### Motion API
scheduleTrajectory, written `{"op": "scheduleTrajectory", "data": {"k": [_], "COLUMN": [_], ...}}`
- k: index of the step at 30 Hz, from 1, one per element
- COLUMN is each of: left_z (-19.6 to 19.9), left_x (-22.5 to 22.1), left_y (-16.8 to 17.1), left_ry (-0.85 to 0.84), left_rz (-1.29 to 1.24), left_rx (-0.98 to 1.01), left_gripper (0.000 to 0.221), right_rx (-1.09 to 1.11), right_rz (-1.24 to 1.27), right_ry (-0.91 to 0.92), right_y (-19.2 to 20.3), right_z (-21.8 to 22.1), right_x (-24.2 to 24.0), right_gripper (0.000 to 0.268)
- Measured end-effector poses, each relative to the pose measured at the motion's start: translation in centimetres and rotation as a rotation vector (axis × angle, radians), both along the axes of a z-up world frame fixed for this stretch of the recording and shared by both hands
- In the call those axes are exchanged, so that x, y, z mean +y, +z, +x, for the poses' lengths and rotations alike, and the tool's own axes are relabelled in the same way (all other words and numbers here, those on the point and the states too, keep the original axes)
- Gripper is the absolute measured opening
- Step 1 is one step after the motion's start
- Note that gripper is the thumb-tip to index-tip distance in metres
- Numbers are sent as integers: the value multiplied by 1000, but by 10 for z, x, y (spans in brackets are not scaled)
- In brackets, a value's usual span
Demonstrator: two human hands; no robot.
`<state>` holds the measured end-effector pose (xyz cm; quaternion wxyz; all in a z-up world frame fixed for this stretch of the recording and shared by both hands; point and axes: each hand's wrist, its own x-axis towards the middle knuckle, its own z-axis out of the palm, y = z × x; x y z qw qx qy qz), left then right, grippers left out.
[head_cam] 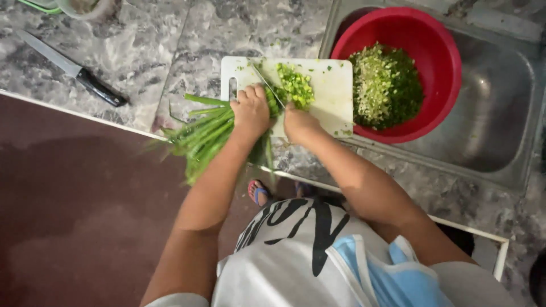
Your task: Chopping green onions on a cutting board and transferring the pieces into a red bowl.
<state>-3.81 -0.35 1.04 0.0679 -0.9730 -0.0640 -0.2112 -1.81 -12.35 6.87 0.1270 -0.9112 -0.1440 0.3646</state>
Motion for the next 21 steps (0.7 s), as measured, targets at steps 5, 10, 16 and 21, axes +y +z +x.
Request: {"op": "scheduleTrajectory", "data": {"k": [5, 10, 16, 21], "left_z": [21, 17, 13, 25], "left_x": [24, 19, 17, 18], "left_y": [-24, -20, -12, -55], "left_ry": [-126, -113, -113, -58], "left_rz": [-167, -224, -254, -237], "left_rx": [548, 626, 672, 620], "left_gripper": [96, 94, 83, 73], "right_rx": [-31, -55, -50, -48], "right_rz": [15, -13, -11, 37], "right_ry": [-45, 5, 65, 40], "right_y": [70, 75, 29, -19], "right_z": [-26, -45, -33, 9], "right_x": [-8, -14, -14, 2], "right_gripper": [41, 32, 34, 34]}}
